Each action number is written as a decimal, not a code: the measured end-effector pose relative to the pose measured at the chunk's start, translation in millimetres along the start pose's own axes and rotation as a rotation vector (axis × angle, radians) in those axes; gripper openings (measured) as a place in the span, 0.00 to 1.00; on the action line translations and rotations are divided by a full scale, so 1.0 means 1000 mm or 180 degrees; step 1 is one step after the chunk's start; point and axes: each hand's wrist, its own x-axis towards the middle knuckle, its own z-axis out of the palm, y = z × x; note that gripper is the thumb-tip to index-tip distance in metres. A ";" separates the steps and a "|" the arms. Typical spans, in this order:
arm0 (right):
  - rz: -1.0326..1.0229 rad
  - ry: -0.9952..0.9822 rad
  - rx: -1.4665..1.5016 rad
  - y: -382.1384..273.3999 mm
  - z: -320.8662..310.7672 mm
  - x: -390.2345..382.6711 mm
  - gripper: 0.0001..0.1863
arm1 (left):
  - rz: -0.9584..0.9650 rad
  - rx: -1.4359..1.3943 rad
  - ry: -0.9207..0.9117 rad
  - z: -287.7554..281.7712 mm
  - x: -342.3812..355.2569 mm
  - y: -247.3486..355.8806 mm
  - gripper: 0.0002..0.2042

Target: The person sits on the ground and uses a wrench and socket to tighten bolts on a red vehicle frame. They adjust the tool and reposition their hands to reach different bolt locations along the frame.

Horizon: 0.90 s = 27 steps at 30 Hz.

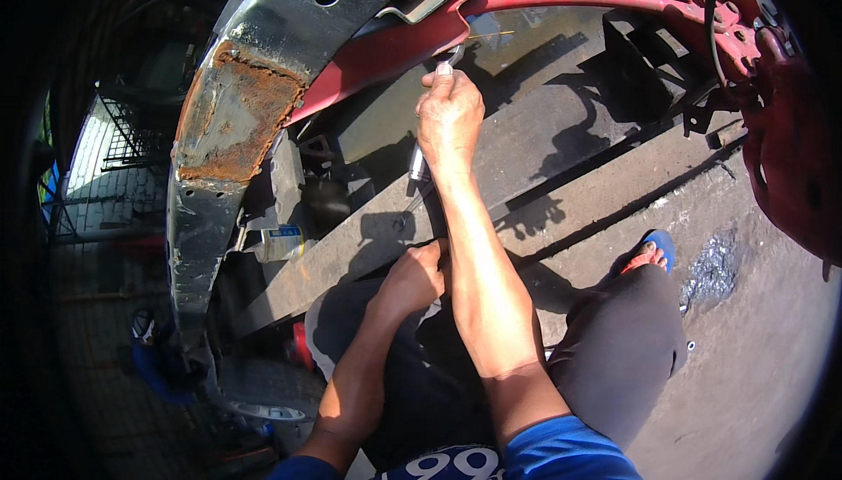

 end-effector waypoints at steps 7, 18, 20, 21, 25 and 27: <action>0.1118 -0.1393 0.1250 0.011 -0.039 0.032 0.15 | -0.0057 -0.0116 0.0798 0.002 0.009 0.012 0.11; 0.1149 -0.1719 0.1989 0.022 -0.044 0.051 0.15 | 0.0558 -0.1136 0.1578 -0.087 0.028 0.048 0.24; 0.0985 -0.1883 0.1971 0.020 -0.045 0.052 0.15 | 0.0401 -0.0826 0.1424 -0.092 0.035 0.058 0.21; 0.0906 -0.1956 0.1998 0.020 -0.046 0.053 0.15 | 0.0436 -0.0602 0.1464 -0.092 0.036 0.059 0.20; 0.1256 -0.1649 0.2641 0.027 -0.045 0.057 0.18 | 0.0743 -0.0038 0.1781 -0.097 0.049 0.045 0.18; 0.1362 -0.1215 0.2923 0.032 -0.040 0.059 0.19 | 0.0894 0.0081 0.2205 -0.108 0.064 0.027 0.15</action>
